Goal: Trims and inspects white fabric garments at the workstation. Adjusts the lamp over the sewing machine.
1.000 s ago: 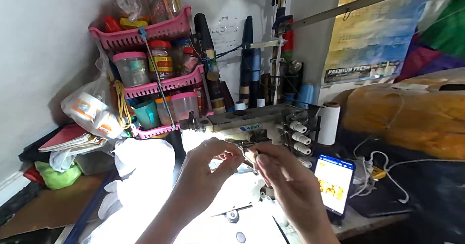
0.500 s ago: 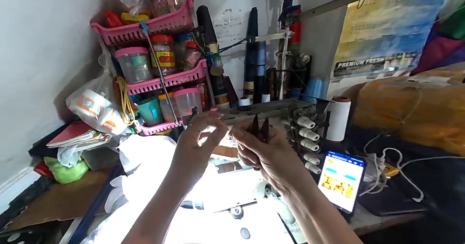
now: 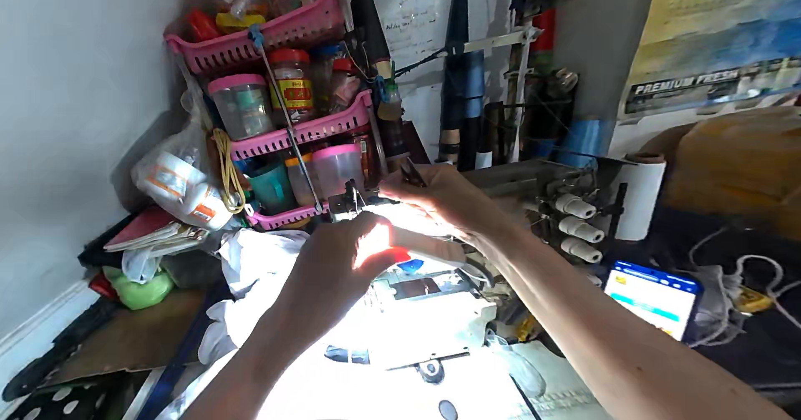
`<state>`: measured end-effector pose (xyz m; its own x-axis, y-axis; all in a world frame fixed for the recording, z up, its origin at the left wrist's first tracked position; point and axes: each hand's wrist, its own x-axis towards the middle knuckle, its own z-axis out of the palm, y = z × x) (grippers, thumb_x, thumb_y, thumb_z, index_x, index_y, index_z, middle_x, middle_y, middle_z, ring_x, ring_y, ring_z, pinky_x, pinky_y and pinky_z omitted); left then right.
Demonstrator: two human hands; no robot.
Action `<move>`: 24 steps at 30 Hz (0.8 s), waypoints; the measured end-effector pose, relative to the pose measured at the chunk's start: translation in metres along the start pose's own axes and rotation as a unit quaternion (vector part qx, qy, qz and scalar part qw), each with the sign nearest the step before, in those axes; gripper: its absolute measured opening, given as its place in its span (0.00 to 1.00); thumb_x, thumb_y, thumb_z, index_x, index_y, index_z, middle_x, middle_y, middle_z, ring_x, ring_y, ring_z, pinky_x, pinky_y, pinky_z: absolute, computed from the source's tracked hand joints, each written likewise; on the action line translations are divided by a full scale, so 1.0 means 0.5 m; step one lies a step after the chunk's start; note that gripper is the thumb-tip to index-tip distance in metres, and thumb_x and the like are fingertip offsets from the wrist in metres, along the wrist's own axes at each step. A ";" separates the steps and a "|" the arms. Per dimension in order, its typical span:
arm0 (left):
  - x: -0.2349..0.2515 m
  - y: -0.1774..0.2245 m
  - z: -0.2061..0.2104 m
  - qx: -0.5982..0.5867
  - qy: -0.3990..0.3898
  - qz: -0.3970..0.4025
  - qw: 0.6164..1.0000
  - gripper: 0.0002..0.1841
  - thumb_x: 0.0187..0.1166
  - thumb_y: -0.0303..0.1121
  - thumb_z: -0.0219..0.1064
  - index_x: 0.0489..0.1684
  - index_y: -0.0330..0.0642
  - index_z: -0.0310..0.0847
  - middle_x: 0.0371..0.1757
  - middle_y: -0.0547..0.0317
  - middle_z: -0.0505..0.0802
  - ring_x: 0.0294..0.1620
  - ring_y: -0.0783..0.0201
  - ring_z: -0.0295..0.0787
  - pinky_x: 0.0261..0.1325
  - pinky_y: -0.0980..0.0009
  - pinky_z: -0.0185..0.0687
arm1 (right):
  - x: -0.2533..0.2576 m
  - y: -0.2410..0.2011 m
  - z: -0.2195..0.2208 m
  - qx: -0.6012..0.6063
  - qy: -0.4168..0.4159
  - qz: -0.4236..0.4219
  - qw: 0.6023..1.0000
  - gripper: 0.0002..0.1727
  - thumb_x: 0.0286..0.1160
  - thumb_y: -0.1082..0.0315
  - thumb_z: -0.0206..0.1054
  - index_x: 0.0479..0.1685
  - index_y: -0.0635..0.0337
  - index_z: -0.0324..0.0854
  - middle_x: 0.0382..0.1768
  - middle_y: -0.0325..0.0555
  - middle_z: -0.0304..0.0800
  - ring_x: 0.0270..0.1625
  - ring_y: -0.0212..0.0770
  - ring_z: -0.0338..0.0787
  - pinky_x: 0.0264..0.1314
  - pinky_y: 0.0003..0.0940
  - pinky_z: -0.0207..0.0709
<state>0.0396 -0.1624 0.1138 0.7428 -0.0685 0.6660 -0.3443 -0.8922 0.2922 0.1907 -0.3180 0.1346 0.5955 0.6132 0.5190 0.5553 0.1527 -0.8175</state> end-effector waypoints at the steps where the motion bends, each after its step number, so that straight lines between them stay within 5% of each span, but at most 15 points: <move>1: 0.019 0.005 -0.010 0.032 -0.007 0.039 0.999 0.14 0.75 0.45 0.75 0.53 0.50 0.91 0.40 0.65 0.92 0.43 0.68 0.88 0.47 0.63 0.83 | 0.009 0.004 -0.004 -0.020 -0.010 -0.019 1.000 0.06 0.80 0.68 0.69 0.38 0.57 0.89 0.21 0.30 0.84 0.20 0.19 0.74 0.23 0.15 0.68; 5: 0.110 0.019 -0.053 0.127 -0.061 0.152 0.978 0.16 0.77 0.44 0.73 0.54 0.46 0.92 0.51 0.54 0.94 0.59 0.49 0.86 0.61 0.41 0.75 | 0.030 0.002 -0.021 -0.076 -0.056 -0.072 0.993 0.08 0.81 0.74 0.62 0.37 0.58 0.87 0.26 0.25 0.83 0.29 0.14 0.79 0.35 0.14 0.74; 9: 0.188 0.035 -0.084 0.170 -0.148 0.185 0.957 0.15 0.78 0.48 0.71 0.55 0.53 0.93 0.49 0.58 0.93 0.59 0.55 0.84 0.63 0.42 0.69 | 0.039 -0.007 -0.043 -0.047 -0.086 -0.039 0.994 0.15 0.85 0.74 0.52 0.33 0.54 0.83 0.22 0.25 0.82 0.24 0.15 0.79 0.28 0.12 0.76; 11: 0.207 0.045 -0.094 0.168 -0.180 0.182 0.952 0.14 0.78 0.47 0.71 0.52 0.52 0.93 0.48 0.60 0.93 0.56 0.60 0.85 0.60 0.47 0.71 | 0.054 0.003 -0.052 -0.060 -0.096 -0.054 0.992 0.17 0.88 0.74 0.50 0.32 0.52 0.81 0.22 0.24 0.81 0.25 0.14 0.79 0.30 0.12 0.76; 13: 0.219 0.047 -0.100 0.169 -0.203 0.178 0.948 0.13 0.78 0.49 0.70 0.48 0.55 0.93 0.46 0.66 0.92 0.52 0.67 0.84 0.56 0.55 0.72 | 0.146 0.148 -0.089 0.017 -0.142 -0.246 0.958 0.12 0.84 0.76 0.56 0.40 0.60 0.86 0.31 0.33 0.88 0.33 0.20 0.86 0.34 0.18 0.82; 14: 0.223 0.047 -0.102 0.172 -0.211 0.177 0.946 0.13 0.78 0.50 0.70 0.47 0.56 0.93 0.46 0.68 0.92 0.52 0.69 0.83 0.56 0.58 0.72 | 0.189 0.202 -0.104 0.010 -0.160 -0.278 0.947 0.10 0.84 0.72 0.58 0.46 0.59 0.87 0.36 0.37 0.89 0.39 0.24 0.88 0.40 0.23 0.84; 17: 0.226 0.045 -0.106 0.171 -0.220 0.183 0.943 0.12 0.76 0.50 0.71 0.44 0.56 0.93 0.44 0.71 0.90 0.49 0.77 0.82 0.51 0.73 0.74 | 0.216 0.237 -0.113 -0.028 -0.144 -0.207 0.967 0.11 0.87 0.64 0.60 0.49 0.51 0.89 0.42 0.36 0.90 0.45 0.26 0.89 0.48 0.29 0.87; 21: 0.221 0.047 -0.107 0.158 -0.214 0.183 0.946 0.11 0.74 0.48 0.74 0.43 0.53 0.92 0.42 0.72 0.90 0.46 0.81 0.81 0.48 0.80 0.72 | 0.217 0.233 -0.107 -0.003 -0.152 -0.166 0.974 0.10 0.86 0.66 0.60 0.44 0.52 0.88 0.40 0.36 0.89 0.44 0.27 0.89 0.45 0.28 0.86; 24: 0.214 0.044 -0.106 0.144 -0.206 0.164 0.954 0.12 0.74 0.48 0.75 0.44 0.53 0.91 0.41 0.72 0.90 0.42 0.83 0.81 0.42 0.84 0.72 | 0.221 0.221 -0.111 0.019 -0.191 -0.138 0.972 0.11 0.85 0.67 0.61 0.53 0.54 0.90 0.45 0.40 0.93 0.48 0.29 0.92 0.50 0.30 0.89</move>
<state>0.0811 -0.1660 0.2278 0.8050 -0.4823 0.3456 -0.4699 -0.8738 -0.1250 0.3502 -0.2762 0.1154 0.1633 0.7868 0.5952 0.6368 0.3767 -0.6727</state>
